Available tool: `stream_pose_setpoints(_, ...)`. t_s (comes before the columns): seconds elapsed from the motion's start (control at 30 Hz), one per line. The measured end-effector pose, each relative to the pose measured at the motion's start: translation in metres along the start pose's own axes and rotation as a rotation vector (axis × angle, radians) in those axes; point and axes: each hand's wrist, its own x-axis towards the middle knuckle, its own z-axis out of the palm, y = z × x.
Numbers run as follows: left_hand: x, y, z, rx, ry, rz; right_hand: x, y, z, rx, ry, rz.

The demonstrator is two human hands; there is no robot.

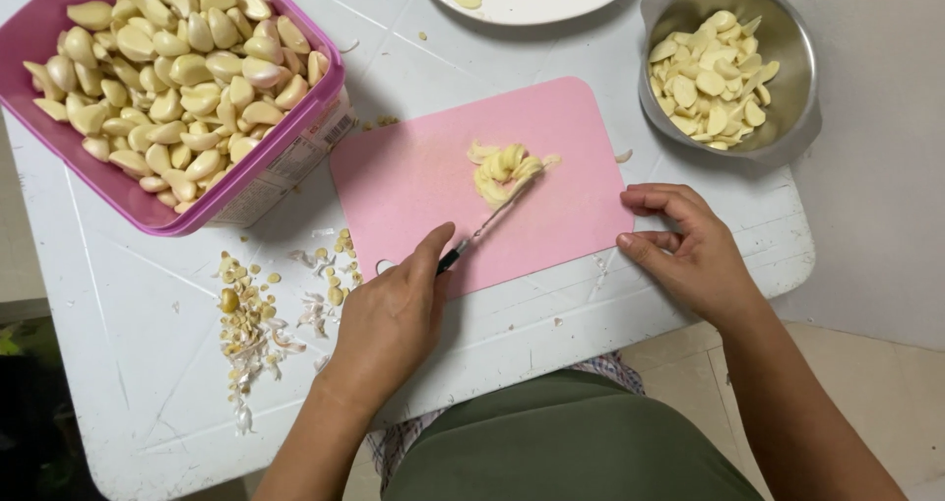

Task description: Slicing peeled garlic cloves on a cutting board and transferring them to a bowl.

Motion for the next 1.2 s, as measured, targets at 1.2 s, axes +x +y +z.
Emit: stream_pose_setpoints(1.2, -0.01, -0.008, 0.023, 0.279, 0.52, 0.084, 0.06, -0.069, 0.08, -0.504, 0.061, -0.902)
